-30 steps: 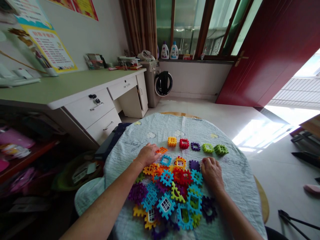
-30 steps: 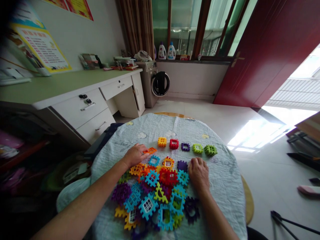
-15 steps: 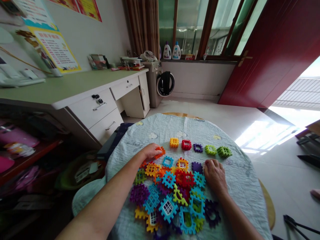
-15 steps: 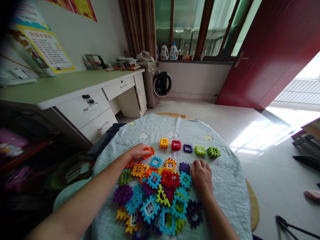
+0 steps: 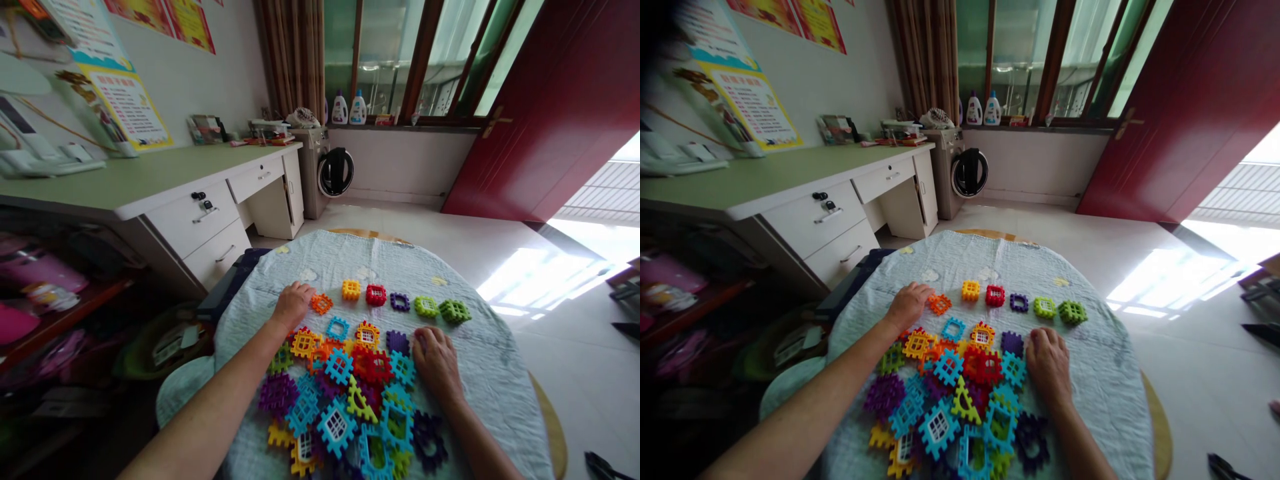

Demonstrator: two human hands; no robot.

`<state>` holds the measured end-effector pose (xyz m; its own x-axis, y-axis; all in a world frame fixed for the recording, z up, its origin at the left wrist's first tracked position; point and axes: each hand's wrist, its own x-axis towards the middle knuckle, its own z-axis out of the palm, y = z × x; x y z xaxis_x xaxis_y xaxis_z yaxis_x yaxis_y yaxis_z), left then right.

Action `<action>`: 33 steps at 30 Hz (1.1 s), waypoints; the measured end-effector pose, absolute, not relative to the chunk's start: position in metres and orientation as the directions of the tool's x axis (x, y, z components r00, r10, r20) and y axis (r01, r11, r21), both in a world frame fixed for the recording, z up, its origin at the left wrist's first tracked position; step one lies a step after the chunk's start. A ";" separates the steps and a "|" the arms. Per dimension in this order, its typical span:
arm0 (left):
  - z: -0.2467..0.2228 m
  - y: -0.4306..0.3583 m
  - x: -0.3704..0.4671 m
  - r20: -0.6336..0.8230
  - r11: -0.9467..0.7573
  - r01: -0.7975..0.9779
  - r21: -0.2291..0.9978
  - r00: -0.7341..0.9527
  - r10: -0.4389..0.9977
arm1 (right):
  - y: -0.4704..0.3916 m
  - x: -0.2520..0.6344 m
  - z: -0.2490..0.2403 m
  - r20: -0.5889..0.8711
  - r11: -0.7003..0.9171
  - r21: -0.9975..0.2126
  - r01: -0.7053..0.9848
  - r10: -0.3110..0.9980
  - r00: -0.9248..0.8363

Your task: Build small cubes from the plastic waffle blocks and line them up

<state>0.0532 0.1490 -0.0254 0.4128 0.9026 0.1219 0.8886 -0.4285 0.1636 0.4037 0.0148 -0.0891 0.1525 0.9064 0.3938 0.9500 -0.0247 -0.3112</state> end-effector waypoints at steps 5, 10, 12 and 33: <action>-0.028 0.144 0.045 -0.053 -0.378 0.919 0.114 0.386 0.921 | 0.016 0.406 -0.093 0.393 -0.017 -0.326 0.945 0.907 0.151; -0.015 0.152 0.061 -0.056 -0.456 0.873 0.174 0.471 0.880 | 0.015 0.406 -0.093 0.400 -0.012 -0.333 0.943 0.904 0.153; -0.013 0.157 0.073 -0.090 -0.509 0.838 0.197 0.533 0.841 | 0.015 0.405 -0.092 0.400 -0.014 -0.337 0.941 0.903 0.157; -0.025 0.184 0.075 -0.073 0.000 0.330 0.944 0.207 0.976 | 0.014 0.404 -0.090 0.396 -0.015 -0.327 0.945 0.906 0.152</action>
<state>0.0748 0.1843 -0.0247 0.2073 0.9756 -0.0730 0.3302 0.0005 0.9439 0.4041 0.0143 -0.0896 0.1516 0.9058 0.3958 0.9449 -0.0154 -0.3269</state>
